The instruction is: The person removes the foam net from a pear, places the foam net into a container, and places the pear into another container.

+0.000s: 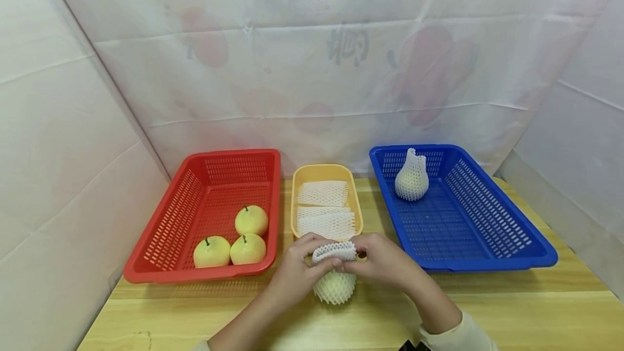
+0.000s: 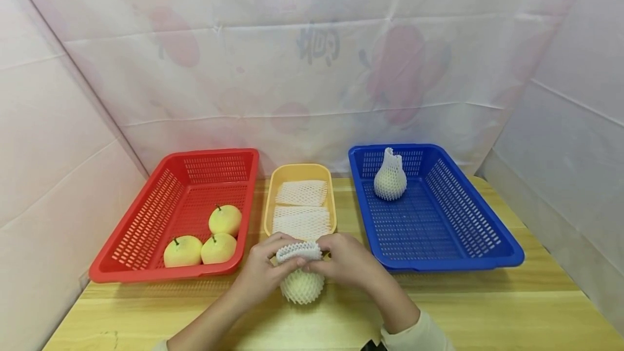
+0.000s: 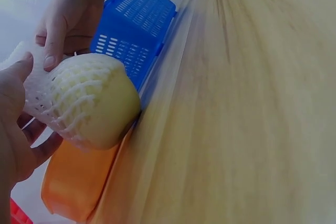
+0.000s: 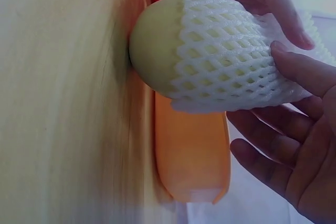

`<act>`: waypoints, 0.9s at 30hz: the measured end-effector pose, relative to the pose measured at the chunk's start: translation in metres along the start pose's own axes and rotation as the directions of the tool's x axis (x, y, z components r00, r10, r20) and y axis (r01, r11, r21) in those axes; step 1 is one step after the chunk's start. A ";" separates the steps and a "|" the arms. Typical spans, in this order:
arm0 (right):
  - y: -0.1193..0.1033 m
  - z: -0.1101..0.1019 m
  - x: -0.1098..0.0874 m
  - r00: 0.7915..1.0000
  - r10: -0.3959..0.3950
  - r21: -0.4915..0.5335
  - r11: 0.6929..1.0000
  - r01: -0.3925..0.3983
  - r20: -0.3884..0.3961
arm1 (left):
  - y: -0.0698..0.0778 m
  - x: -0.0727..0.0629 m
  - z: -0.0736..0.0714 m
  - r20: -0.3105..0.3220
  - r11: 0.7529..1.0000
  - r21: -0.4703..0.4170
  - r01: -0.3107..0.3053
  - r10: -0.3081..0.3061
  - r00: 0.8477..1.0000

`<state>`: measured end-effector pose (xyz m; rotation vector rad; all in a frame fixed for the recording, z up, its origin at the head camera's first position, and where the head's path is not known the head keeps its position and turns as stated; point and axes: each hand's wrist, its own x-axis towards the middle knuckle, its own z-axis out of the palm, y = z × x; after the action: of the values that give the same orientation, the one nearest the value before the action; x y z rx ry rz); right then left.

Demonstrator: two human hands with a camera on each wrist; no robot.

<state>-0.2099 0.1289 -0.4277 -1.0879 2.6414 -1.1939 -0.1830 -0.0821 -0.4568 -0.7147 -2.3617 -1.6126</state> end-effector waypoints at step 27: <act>-0.001 -0.015 -0.002 0.998 0.051 0.021 0.998 -0.052 0.023 | -0.005 -0.001 0.001 0.098 0.998 0.022 0.056 -0.058 0.993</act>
<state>-0.2119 0.1393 -0.4171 -1.0171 2.6174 -1.1906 -0.1839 -0.0834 -0.4614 -0.7461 -2.4857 -1.6095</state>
